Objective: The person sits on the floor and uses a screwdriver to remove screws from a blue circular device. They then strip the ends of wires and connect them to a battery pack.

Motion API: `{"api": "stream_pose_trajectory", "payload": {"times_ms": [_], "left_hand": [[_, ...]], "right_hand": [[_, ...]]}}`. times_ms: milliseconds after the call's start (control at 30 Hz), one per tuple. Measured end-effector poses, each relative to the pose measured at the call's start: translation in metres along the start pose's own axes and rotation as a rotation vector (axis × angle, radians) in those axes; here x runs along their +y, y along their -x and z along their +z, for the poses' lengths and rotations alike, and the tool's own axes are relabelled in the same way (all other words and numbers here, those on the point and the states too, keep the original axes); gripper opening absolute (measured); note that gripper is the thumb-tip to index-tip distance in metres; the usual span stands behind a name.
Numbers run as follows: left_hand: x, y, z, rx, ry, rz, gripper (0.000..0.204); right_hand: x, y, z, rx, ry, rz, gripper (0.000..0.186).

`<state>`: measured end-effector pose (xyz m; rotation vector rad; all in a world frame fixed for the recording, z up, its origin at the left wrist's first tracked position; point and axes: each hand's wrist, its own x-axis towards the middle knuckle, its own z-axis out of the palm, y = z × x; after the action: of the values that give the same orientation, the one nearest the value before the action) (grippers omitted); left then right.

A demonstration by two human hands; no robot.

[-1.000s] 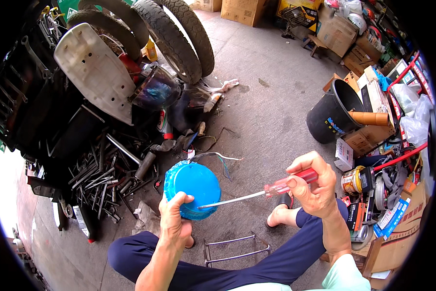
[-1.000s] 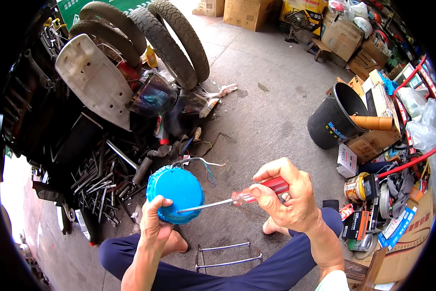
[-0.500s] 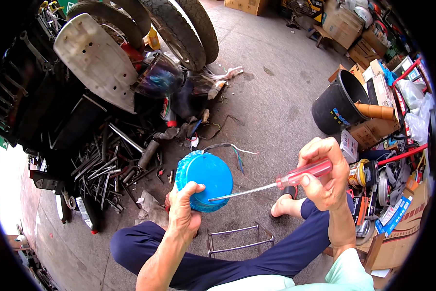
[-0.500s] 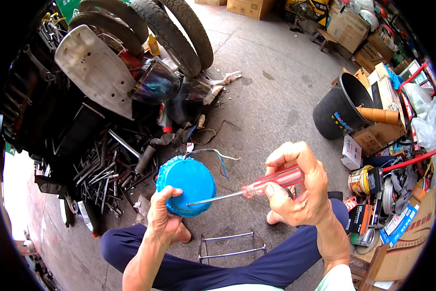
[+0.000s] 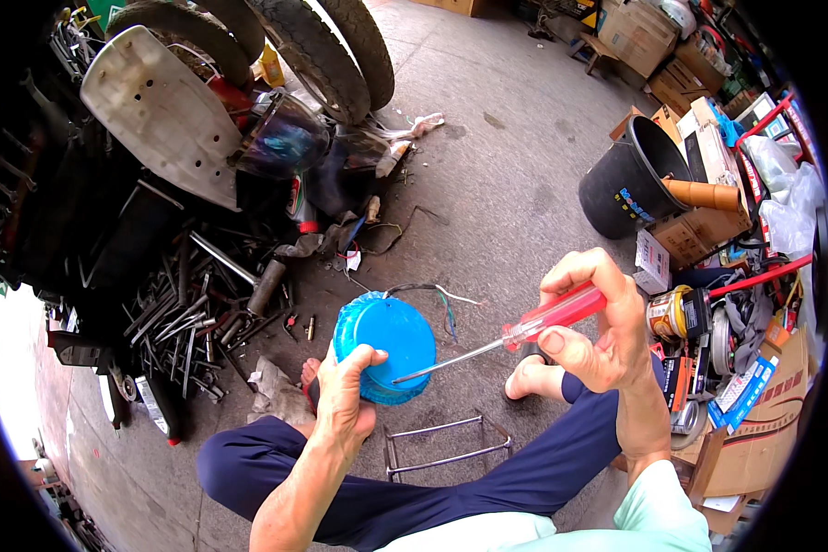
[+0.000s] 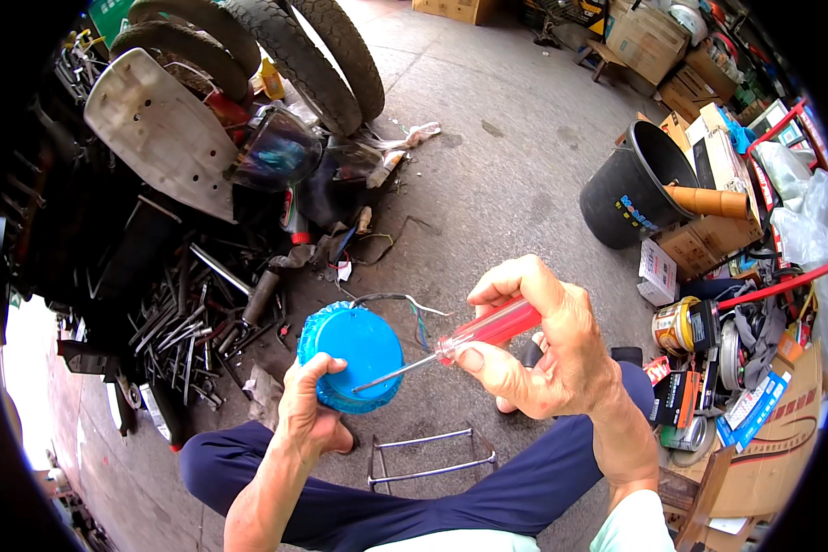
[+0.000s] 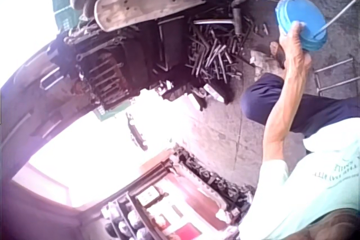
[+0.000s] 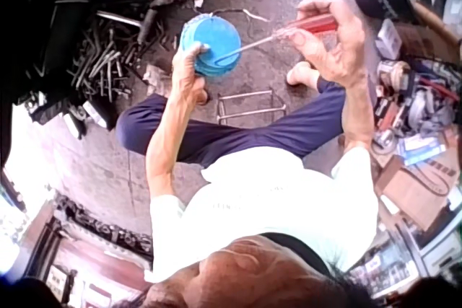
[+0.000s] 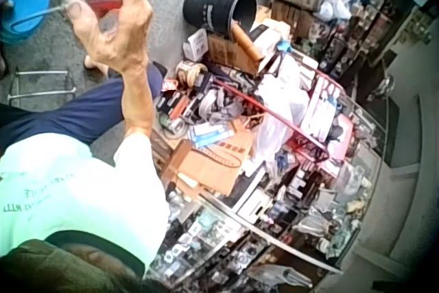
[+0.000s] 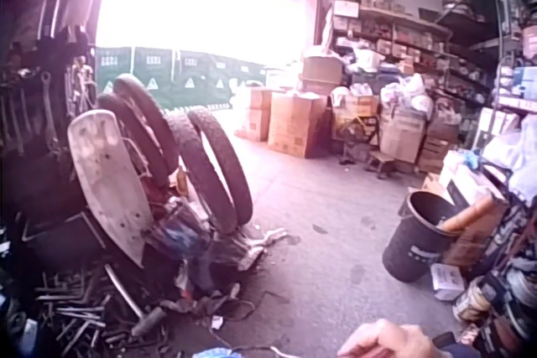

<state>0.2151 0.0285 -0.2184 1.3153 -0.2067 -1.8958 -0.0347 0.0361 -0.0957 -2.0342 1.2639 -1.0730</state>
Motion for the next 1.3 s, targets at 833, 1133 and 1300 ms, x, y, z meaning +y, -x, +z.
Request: {"api": "stream_pose_trajectory", "payload": {"times_ms": [833, 1133, 1300], "left_hand": [[-0.009, -0.002, -0.001, 0.006, -0.025, -0.087, 0.063], [-0.008, 0.0, 0.002, 0.009, -0.017, -0.111, 0.061], [-0.011, 0.0, -0.001, -0.009, -0.032, -0.104, 0.056]], "right_hand": [[0.009, 0.002, -0.002, 0.011, 0.044, 0.201, 0.031], [0.007, -0.002, 0.001, 0.06, -0.016, 0.071, 0.019], [-0.003, -0.002, -0.006, -0.048, -0.011, 0.367, 0.024]]}}
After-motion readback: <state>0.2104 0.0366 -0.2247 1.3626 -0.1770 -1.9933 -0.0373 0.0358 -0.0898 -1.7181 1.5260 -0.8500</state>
